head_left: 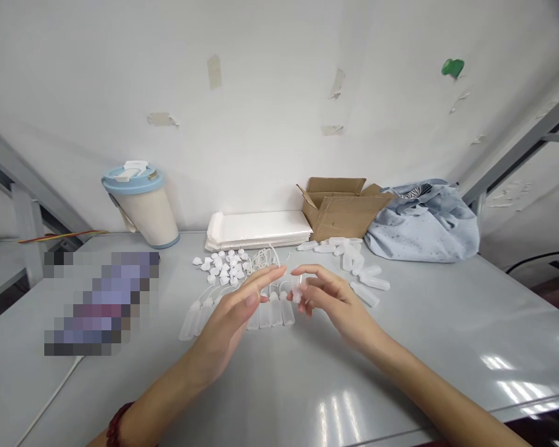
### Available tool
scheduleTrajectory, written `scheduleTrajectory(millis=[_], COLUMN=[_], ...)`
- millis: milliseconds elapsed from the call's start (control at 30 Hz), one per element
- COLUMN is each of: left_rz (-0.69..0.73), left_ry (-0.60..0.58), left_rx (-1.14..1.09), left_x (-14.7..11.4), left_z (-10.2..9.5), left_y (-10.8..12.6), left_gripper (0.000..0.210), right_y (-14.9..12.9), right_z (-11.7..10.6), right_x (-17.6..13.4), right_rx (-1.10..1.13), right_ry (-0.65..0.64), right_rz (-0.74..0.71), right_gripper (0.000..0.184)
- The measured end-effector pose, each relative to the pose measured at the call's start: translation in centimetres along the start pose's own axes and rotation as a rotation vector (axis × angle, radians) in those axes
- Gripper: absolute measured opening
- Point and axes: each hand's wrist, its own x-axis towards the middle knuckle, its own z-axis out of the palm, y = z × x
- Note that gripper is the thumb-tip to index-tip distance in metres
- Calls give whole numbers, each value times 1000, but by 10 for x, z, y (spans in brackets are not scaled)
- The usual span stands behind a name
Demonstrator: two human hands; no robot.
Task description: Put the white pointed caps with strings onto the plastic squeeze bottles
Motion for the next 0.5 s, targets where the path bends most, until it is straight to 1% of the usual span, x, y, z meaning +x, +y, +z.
scheduleTrajectory(millis=[67, 167, 300, 400, 500], left_rz=[26, 33, 36, 44, 47], left_ry=[13, 19, -2, -38, -49], left_rx=[27, 108, 200, 174, 151], left_x=[0, -1, -1, -1, -1], left_z=[1, 3, 3, 3, 3], left_y=[1, 1, -1, -1, -1], left_gripper=[44, 47, 54, 54, 54], right_y=[0, -1, -3, -3, -3], right_z=[-1, -2, 0, 2, 4], right_x=[1, 1, -2, -3, -3], right_rx=[129, 265, 280, 275, 256], right_ry=[38, 39, 5, 2, -4], right_rz=[51, 117, 146, 169, 185], right_gripper=[21, 23, 29, 33, 34])
